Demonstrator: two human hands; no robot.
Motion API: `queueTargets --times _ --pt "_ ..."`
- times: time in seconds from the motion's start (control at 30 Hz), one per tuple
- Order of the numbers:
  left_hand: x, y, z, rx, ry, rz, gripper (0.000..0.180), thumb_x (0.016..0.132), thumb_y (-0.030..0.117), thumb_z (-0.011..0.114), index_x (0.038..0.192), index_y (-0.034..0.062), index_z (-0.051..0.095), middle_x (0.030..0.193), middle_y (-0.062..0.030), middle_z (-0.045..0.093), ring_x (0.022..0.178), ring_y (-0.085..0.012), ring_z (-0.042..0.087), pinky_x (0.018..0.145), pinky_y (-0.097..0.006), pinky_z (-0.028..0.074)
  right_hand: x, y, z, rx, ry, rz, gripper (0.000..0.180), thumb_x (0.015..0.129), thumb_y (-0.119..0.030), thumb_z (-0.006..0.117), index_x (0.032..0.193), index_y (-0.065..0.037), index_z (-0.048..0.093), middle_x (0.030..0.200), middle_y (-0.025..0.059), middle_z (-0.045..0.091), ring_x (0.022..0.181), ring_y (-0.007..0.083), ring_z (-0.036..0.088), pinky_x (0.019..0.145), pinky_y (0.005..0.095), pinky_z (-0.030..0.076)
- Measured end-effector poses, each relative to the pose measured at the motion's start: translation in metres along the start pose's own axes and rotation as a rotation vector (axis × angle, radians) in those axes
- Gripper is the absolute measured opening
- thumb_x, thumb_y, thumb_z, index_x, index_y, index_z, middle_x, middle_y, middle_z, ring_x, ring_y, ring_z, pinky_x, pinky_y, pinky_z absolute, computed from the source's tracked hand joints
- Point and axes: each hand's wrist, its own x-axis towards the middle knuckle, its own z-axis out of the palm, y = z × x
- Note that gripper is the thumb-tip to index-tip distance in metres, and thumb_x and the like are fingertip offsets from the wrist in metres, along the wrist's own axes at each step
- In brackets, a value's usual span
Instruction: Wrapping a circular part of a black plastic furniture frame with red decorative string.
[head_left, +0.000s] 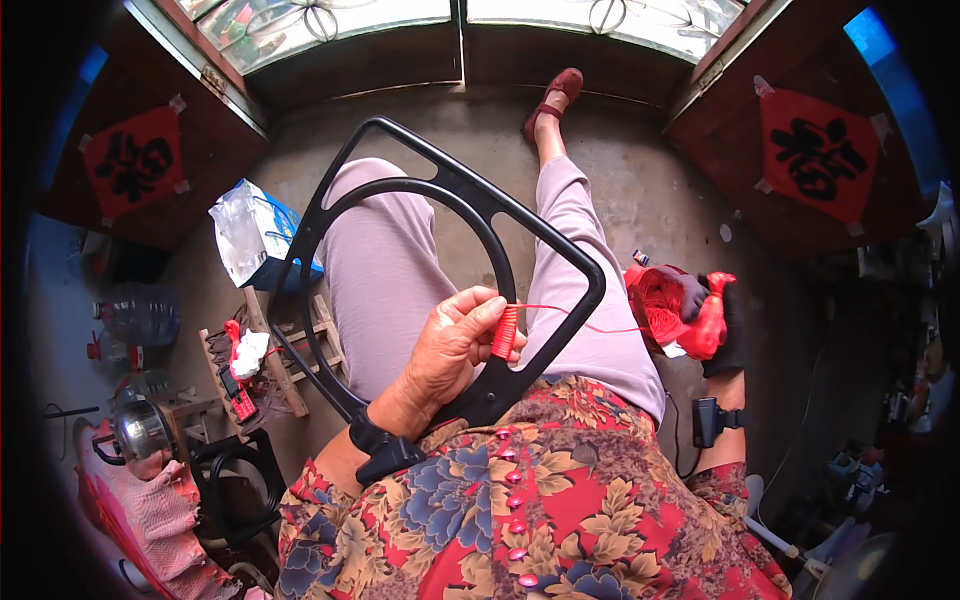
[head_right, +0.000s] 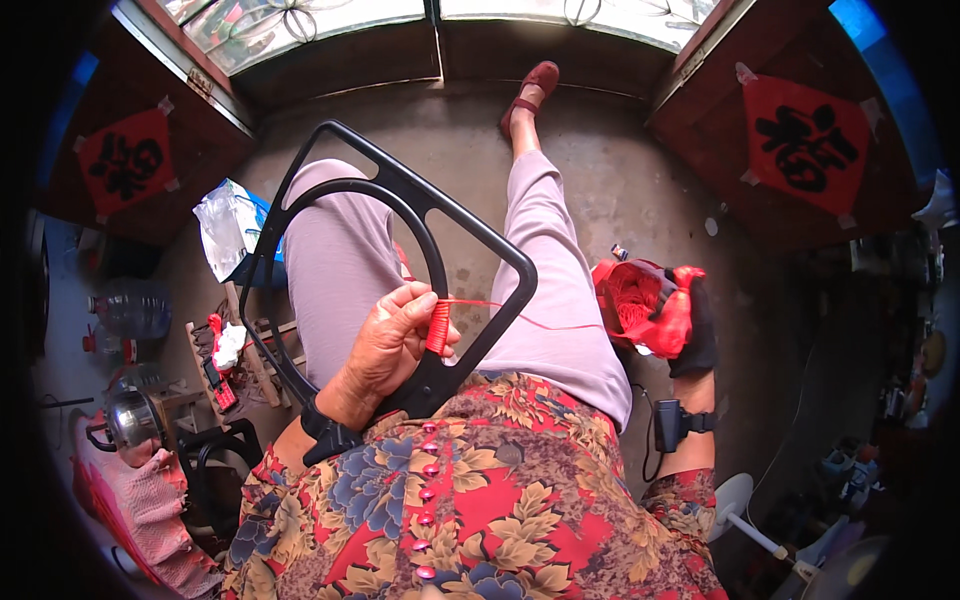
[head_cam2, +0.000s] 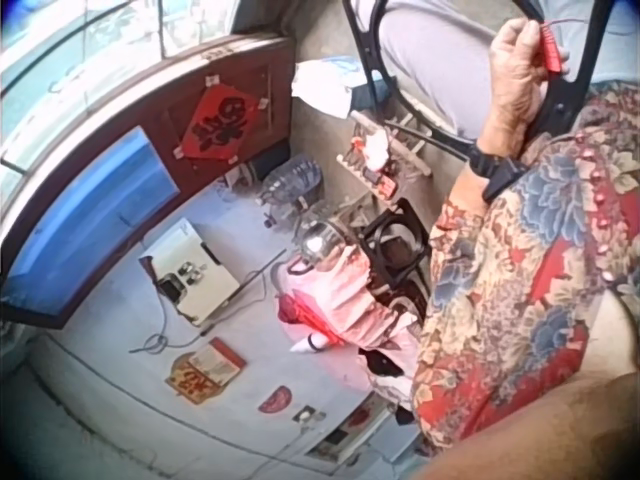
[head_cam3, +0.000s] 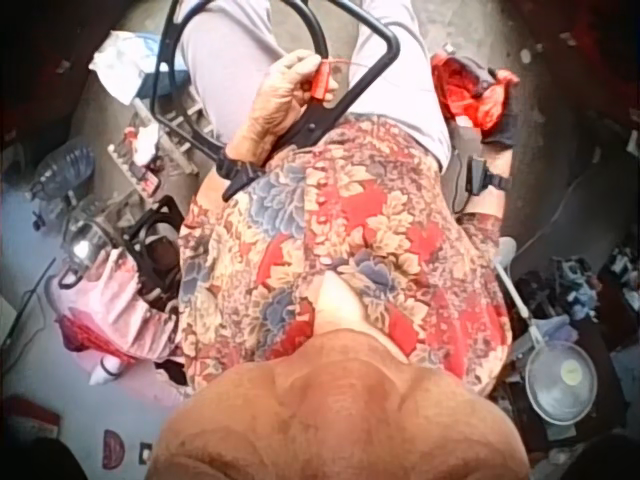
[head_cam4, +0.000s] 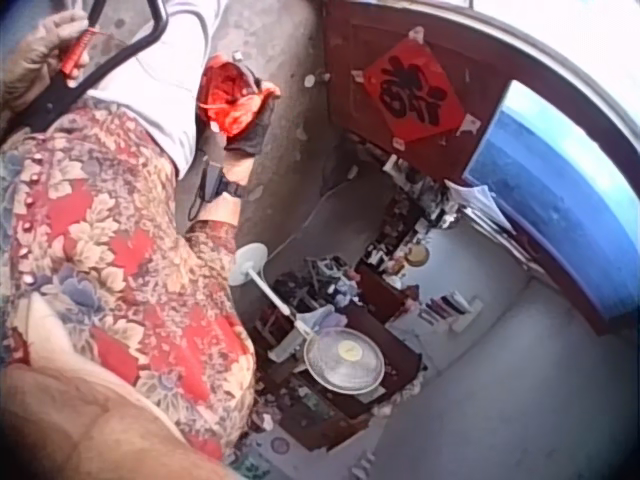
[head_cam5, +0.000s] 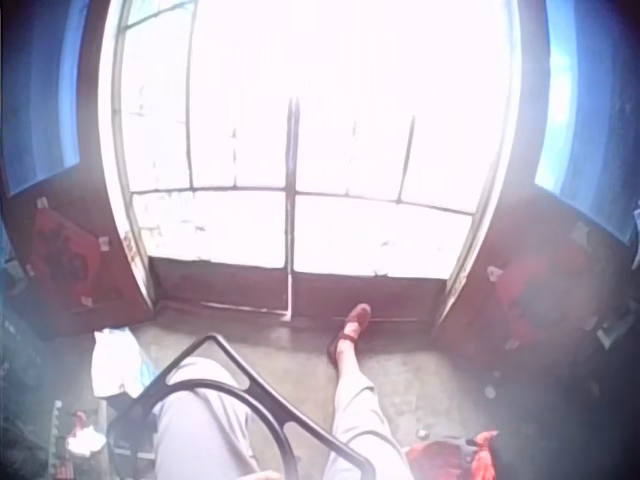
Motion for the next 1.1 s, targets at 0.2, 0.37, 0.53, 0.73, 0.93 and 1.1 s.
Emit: queueTargets --times 0.2,0.37,0.53,0.73,0.93,1.1 --pt "0.003 -0.001 -0.002 0.013 -0.049 -0.072 0.011 0.089 0.015 0.056 0.091 0.0044 0.053 0.079 -0.0102 0.062 0.070 -0.0195 0.064 0.064 -0.032 0.055 0.025 0.030 0.091 -0.506 -0.167 -0.434 0.025 0.084 -0.008 0.061 0.108 -0.001 0.055 0.101 0.0044 0.059 0.092 0.0116 0.055 0.084 0.0246 0.043" --pt "0.003 -0.005 -0.004 -0.040 -0.087 -0.168 0.021 0.090 0.017 0.054 0.100 -0.0006 0.055 0.080 -0.0123 0.064 0.071 -0.0192 0.064 0.066 -0.030 0.054 0.025 0.083 0.190 -0.184 -0.466 -0.234 0.024 0.087 -0.008 0.057 0.109 0.000 0.052 0.089 0.0047 0.060 0.078 0.0122 0.059 0.073 0.0245 0.049" --pt "0.000 -0.011 -0.013 -0.072 -0.107 -0.207 0.033 0.086 0.022 0.061 0.110 -0.0002 0.054 0.092 -0.0098 0.064 0.082 -0.0186 0.063 0.071 -0.032 0.053 -0.014 0.101 0.173 0.155 -0.854 0.124 0.034 0.092 -0.015 0.051 0.122 -0.001 0.047 0.106 0.0071 0.059 0.089 0.0129 0.058 0.077 0.0243 0.049" --pt "-0.004 -0.005 -0.007 -0.202 -0.084 -0.113 0.036 0.084 0.014 0.064 0.117 0.0065 0.052 0.108 -0.0042 0.059 0.096 -0.0129 0.059 0.085 -0.031 0.050 -0.029 0.069 0.199 0.267 -1.067 0.583 0.047 0.088 -0.019 0.053 0.128 0.002 0.041 0.108 0.0090 0.057 0.096 0.0184 0.056 0.085 0.0285 0.046" --pt "0.001 -0.007 -0.011 0.048 -0.133 0.054 0.028 0.091 0.020 0.054 0.111 -0.0004 0.053 0.099 -0.0072 0.062 0.083 -0.0128 0.063 0.075 -0.027 0.052 0.005 0.073 0.168 -0.352 -0.966 -0.159 0.042 0.082 -0.011 0.061 0.119 0.003 0.049 0.099 0.0085 0.060 0.091 0.0125 0.056 0.081 0.0285 0.046" --pt "-0.003 -0.001 -0.009 0.035 -0.092 0.011 0.025 0.091 0.021 0.053 0.103 -0.0011 0.054 0.091 -0.0103 0.062 0.074 -0.0165 0.064 0.065 -0.029 0.055 -0.020 0.048 0.133 -0.218 -0.523 0.107 0.028 0.086 -0.017 0.057 0.109 0.000 0.058 0.093 0.0047 0.062 0.084 0.0125 0.058 0.076 0.0257 0.046"
